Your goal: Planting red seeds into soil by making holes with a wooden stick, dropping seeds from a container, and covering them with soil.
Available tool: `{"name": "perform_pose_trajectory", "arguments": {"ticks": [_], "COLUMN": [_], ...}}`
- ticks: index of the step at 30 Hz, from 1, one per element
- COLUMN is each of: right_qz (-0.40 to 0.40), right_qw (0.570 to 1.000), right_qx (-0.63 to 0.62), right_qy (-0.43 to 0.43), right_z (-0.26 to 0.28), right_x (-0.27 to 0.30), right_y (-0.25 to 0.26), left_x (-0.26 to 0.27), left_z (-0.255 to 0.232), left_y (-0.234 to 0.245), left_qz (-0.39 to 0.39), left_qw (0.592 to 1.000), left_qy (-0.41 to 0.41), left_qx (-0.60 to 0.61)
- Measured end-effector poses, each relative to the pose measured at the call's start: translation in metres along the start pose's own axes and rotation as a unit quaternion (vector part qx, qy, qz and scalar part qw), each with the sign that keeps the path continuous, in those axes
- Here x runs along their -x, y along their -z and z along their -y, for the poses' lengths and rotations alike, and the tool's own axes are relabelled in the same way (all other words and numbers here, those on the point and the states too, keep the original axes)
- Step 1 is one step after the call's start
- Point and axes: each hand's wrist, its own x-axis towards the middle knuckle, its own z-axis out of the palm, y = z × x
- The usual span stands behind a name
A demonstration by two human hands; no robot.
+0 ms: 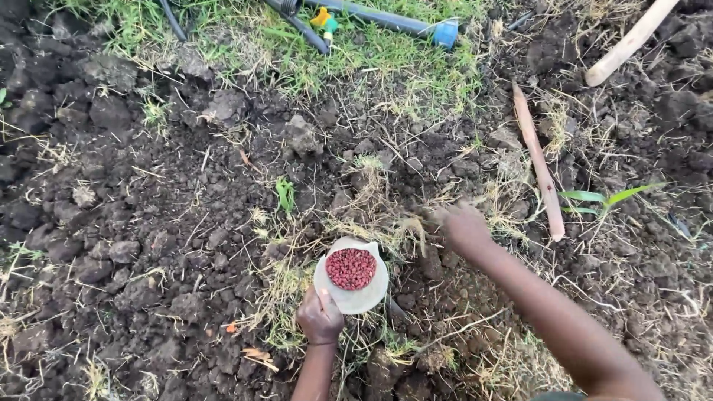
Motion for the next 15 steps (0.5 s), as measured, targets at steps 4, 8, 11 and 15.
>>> {"name": "perform_pose_trajectory", "arguments": {"ticks": [4,8,11,15], "right_qz": [0.109,0.076,-0.107,-0.261], "right_qw": [0.99,0.974,0.889,0.904], "right_qx": [0.071,0.145,0.39,0.096], "right_qy": [-0.047,-0.154,-0.214,-0.325], "right_z": [-0.063,-0.134,-0.255,-0.454], "right_x": [0.082,0.14,0.167,0.183], "right_y": [-0.001,0.068,0.082,0.076], "left_x": [0.001,0.0,0.001,0.006], "left_z": [0.005,0.005,0.01,0.014], "left_y": [0.0,0.0,-0.006,-0.006], "left_qz": [0.002,-0.005,-0.008,-0.009], "left_qw": [1.0,0.999,1.0,0.999], "left_qy": [-0.006,-0.012,0.001,0.001], "left_qx": [-0.004,0.03,-0.009,-0.031]}}
